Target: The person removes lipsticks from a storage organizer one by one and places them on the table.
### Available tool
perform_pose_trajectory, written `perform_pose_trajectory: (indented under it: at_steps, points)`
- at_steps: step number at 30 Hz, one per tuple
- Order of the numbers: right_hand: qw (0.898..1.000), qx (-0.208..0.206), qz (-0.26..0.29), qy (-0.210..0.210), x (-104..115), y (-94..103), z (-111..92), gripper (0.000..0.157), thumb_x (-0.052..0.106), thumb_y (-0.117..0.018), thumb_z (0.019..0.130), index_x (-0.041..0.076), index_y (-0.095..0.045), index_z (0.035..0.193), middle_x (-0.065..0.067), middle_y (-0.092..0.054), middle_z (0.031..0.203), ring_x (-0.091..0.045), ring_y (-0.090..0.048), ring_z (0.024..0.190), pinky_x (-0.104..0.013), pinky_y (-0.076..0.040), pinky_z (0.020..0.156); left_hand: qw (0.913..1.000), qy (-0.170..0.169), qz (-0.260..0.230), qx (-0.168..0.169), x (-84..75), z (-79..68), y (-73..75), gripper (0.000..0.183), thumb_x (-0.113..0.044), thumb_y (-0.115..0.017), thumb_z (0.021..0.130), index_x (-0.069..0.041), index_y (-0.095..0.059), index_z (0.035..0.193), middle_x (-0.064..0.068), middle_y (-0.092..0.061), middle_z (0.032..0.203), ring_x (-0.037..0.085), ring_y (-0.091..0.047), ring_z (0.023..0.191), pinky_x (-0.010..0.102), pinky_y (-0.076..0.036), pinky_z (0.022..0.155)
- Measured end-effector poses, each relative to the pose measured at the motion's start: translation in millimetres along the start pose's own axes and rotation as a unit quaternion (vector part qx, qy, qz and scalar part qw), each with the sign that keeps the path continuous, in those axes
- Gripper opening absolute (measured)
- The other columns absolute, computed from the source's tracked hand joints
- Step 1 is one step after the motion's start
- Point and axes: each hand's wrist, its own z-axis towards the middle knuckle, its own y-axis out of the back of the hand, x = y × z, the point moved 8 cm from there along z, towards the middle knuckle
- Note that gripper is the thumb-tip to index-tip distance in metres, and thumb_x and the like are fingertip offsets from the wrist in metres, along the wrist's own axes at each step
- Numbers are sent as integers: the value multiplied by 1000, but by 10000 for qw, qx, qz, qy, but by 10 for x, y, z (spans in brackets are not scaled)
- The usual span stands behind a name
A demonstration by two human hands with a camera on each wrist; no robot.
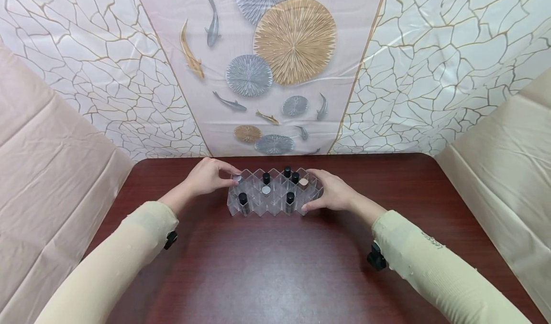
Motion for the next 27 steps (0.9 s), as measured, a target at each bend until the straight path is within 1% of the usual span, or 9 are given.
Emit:
perform_pose_trajectory:
  at_steps: [5, 11, 14, 18, 27]
  points:
    - [10000, -14, -6, 25, 1, 0, 2, 107, 43, -99, 73, -6, -48, 153, -28, -57, 148, -43, -57, 135, -60, -44, 113, 9999, 72, -100, -3, 8, 2, 7, 27, -25, -89, 89, -15, -86, 114, -5, -82, 107, 22, -77, 96, 33, -53, 75]
    - [10000, 7, 3, 6, 0, -2, 0, 108, 44, -99, 73, -6, -48, 154, -28, -57, 149, -43, -57, 135, -61, -45, 113, 9996, 153, -257, -16, -19, 11, 45, 27, -23, -90, 89, -15, -86, 113, -5, -83, 107, 18, -77, 98, 35, -57, 79]
    - [10000, 4, -16, 13, 2, -1, -2, 108, 44, -99, 73, -6, -48, 154, -28, -57, 149, -43, -57, 135, -61, -45, 113, 9994, 111, -318, -68, -58, 18, 96, 26, -21, -90, 88, -14, -86, 112, -4, -83, 106, 17, -78, 98, 37, -60, 83]
    - [10000, -7, -19, 3, -1, 4, -3, 108, 44, -99, 74, -6, -47, 154, -28, -57, 149, -42, -57, 134, -60, -45, 112, 9995, 39, -276, -112, -106, 25, 166, 26, -21, -91, 88, -14, -86, 112, -4, -83, 105, 17, -79, 97, 38, -61, 86]
    - [10000, 8, 11, -44, 9, -4, 3, 108, 44, -99, 73, -7, -47, 154, -28, -57, 149, -42, -58, 133, -60, -45, 112, 9991, 33, -395, -138, -206, 29, 339, 26, -19, -90, 88, -16, -86, 114, -3, -83, 106, 12, -79, 97, 33, -63, 88]
